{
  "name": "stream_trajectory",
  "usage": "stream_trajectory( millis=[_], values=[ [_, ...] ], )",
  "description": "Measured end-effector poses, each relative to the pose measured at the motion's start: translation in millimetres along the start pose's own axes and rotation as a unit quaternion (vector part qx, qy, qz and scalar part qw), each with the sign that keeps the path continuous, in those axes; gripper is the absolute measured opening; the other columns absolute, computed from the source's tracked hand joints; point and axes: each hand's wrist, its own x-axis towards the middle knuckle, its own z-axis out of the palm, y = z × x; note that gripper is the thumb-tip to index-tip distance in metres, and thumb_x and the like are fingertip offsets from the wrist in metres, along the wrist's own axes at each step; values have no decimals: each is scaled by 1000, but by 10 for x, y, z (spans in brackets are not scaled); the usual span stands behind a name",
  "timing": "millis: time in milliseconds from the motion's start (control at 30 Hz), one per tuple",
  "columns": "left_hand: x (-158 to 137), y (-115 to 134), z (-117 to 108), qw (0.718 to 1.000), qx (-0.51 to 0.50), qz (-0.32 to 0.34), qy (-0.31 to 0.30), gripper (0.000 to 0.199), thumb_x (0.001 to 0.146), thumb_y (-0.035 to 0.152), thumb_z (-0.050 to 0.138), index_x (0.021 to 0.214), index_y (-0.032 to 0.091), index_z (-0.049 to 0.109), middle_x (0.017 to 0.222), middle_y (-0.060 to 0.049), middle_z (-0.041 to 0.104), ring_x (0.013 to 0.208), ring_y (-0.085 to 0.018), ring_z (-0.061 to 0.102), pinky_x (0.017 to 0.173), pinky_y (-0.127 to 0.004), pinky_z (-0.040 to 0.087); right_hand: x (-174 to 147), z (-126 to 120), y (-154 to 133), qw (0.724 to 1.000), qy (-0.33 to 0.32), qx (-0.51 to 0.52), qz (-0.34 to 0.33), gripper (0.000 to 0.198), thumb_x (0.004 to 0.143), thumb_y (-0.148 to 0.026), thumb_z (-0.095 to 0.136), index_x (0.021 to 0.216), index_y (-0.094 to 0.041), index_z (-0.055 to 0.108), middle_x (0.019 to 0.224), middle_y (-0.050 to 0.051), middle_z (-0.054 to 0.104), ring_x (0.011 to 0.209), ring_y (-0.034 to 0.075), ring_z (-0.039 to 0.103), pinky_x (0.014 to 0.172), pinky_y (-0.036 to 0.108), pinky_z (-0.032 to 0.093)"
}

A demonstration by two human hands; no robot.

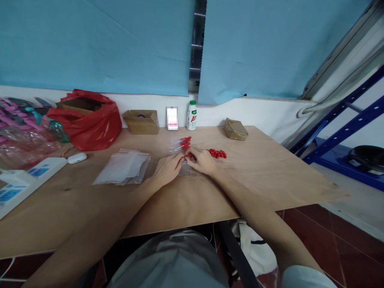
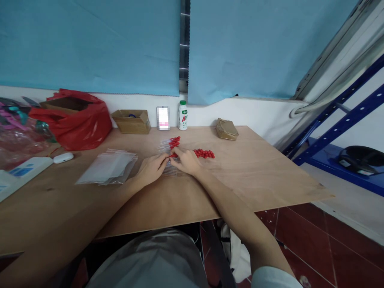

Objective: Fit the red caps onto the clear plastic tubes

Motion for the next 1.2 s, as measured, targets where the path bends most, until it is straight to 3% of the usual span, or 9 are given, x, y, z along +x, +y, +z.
stream_trajectory(
  millis=[233, 400, 933, 1200],
  values=[
    [3, 57, -75, 999, 28, 22, -23, 30, 108, 28, 40, 111, 24, 70, 104, -8, 78, 91, -24, 73, 77, -34, 51, 29, -21, -169, 992, -67, -106, 25, 16, 96, -31, 56, 97, -22, 70, 92, 6, 77, 78, 22, 68, 68, 29, 37],
    [16, 40, -67, 999, 13, 37, -20, 31, 105, 25, 43, 115, 26, 72, 106, -8, 79, 90, -25, 74, 76, -35, 52, 27, -6, -228, 987, -63, -139, 57, 17, 92, -30, 55, 90, -23, 71, 84, 6, 78, 73, 23, 67, 64, 29, 32],
    [102, -115, -164, 993, 1, 104, -49, 32, 108, 30, 41, 115, 28, 72, 105, -4, 78, 95, -23, 72, 77, -32, 48, 11, 42, -234, 993, -27, -115, 23, 19, 87, -25, 52, 87, -20, 70, 83, 8, 76, 71, 21, 64, 63, 32, 28],
    [84, -140, -211, 992, 12, 121, -28, 32, 110, 33, 41, 111, 24, 72, 105, -5, 79, 93, -21, 71, 76, -32, 45, -5, -11, -242, 994, -45, -95, -4, 18, 94, -27, 49, 96, -20, 66, 91, 6, 75, 80, 20, 66, 66, 29, 30]
  ],
)
